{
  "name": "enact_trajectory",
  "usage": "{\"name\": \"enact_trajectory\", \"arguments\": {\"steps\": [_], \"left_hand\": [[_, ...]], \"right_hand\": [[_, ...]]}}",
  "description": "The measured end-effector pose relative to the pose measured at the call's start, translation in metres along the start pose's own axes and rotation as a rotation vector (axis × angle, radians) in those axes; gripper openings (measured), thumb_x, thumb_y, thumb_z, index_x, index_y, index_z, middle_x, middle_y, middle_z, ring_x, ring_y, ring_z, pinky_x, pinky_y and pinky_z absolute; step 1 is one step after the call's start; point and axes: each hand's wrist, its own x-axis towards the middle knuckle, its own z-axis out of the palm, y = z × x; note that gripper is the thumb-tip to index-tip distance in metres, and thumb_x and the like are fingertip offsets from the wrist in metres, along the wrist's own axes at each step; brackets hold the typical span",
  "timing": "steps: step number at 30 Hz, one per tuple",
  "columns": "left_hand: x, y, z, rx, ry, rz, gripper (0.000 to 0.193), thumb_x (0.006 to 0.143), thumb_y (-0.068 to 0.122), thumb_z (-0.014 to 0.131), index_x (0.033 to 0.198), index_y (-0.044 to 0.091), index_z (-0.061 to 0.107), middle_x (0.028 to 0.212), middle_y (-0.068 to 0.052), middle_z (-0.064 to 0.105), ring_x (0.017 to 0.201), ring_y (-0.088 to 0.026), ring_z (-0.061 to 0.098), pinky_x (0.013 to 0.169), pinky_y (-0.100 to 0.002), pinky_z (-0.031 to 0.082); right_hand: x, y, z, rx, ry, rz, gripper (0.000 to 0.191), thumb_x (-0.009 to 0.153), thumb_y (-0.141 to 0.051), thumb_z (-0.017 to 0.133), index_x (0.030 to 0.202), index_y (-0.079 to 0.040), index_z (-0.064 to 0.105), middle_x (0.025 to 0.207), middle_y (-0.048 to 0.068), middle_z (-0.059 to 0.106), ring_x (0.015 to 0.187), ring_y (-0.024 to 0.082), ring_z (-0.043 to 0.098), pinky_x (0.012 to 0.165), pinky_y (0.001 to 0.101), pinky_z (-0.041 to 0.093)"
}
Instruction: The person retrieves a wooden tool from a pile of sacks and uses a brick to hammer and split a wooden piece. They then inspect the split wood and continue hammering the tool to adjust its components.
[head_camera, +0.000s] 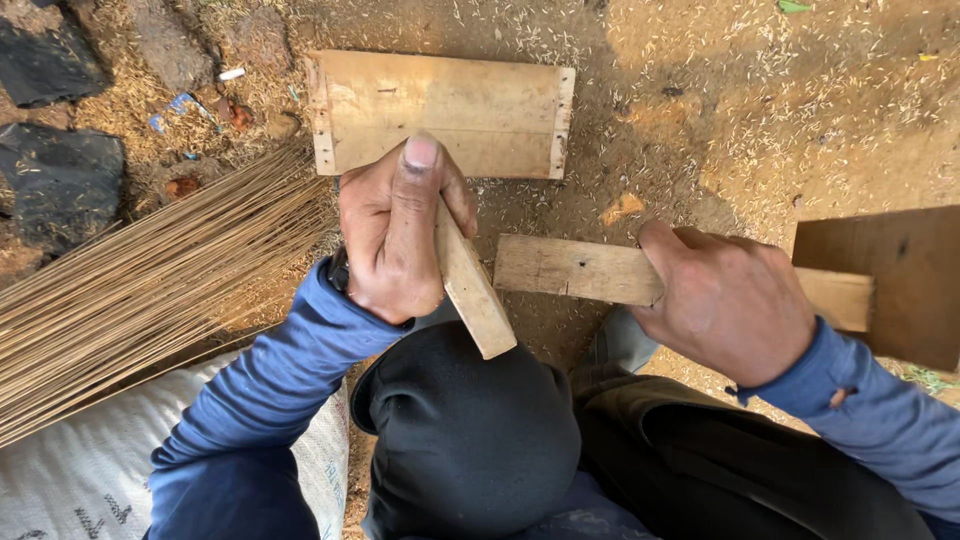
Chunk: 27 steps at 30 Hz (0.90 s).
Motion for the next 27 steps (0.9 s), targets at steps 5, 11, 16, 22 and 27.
{"name": "enact_trajectory", "arguments": {"steps": [5,11,16,22,27], "left_hand": [[-0.007,0.009,-0.004,0.102,0.027,-0.014,0.060,0.122,0.035,0.032,0.078,0.002,0.057,0.064,-0.005,0.060,0.054,-0.011,0.057,0.057,-0.026,0.046],[-0.015,0.009,0.000,0.054,0.137,-0.012,0.055,0.122,0.034,0.032,0.084,0.001,0.055,0.065,-0.006,0.060,0.055,-0.011,0.057,0.056,-0.025,0.047],[-0.026,0.011,-0.001,0.098,0.194,0.057,0.057,0.124,0.034,0.032,0.084,0.000,0.055,0.069,-0.008,0.061,0.060,-0.013,0.062,0.060,-0.025,0.050],[-0.027,0.010,-0.007,0.106,0.195,0.036,0.055,0.123,0.034,0.032,0.083,0.002,0.053,0.068,-0.008,0.061,0.059,-0.014,0.063,0.059,-0.025,0.051],[-0.034,0.014,-0.001,0.125,0.226,0.020,0.054,0.122,0.036,0.032,0.085,0.002,0.054,0.067,-0.008,0.060,0.058,-0.014,0.063,0.059,-0.025,0.050]], "right_hand": [[-0.005,-0.009,-0.002,-0.010,0.079,-0.003,0.045,0.068,-0.028,0.084,0.097,-0.004,0.059,0.074,0.015,0.068,0.065,0.035,0.070,0.057,0.0478,0.056],[-0.008,-0.013,-0.001,0.003,0.147,-0.012,0.045,0.066,-0.027,0.085,0.094,-0.004,0.059,0.077,0.016,0.069,0.066,0.036,0.070,0.058,0.0480,0.057],[-0.005,-0.012,0.001,0.024,0.156,-0.017,0.042,0.067,-0.026,0.085,0.090,-0.003,0.058,0.075,0.015,0.068,0.063,0.034,0.070,0.056,0.0467,0.057],[0.001,-0.002,0.002,-0.062,0.160,-0.145,0.032,0.078,-0.023,0.082,0.092,-0.004,0.061,0.071,0.014,0.066,0.055,0.029,0.067,0.049,0.0441,0.055],[-0.003,-0.001,0.007,-0.004,0.299,-0.120,0.044,0.065,-0.027,0.083,0.093,-0.002,0.061,0.076,0.015,0.066,0.062,0.034,0.067,0.054,0.0459,0.054]]}}
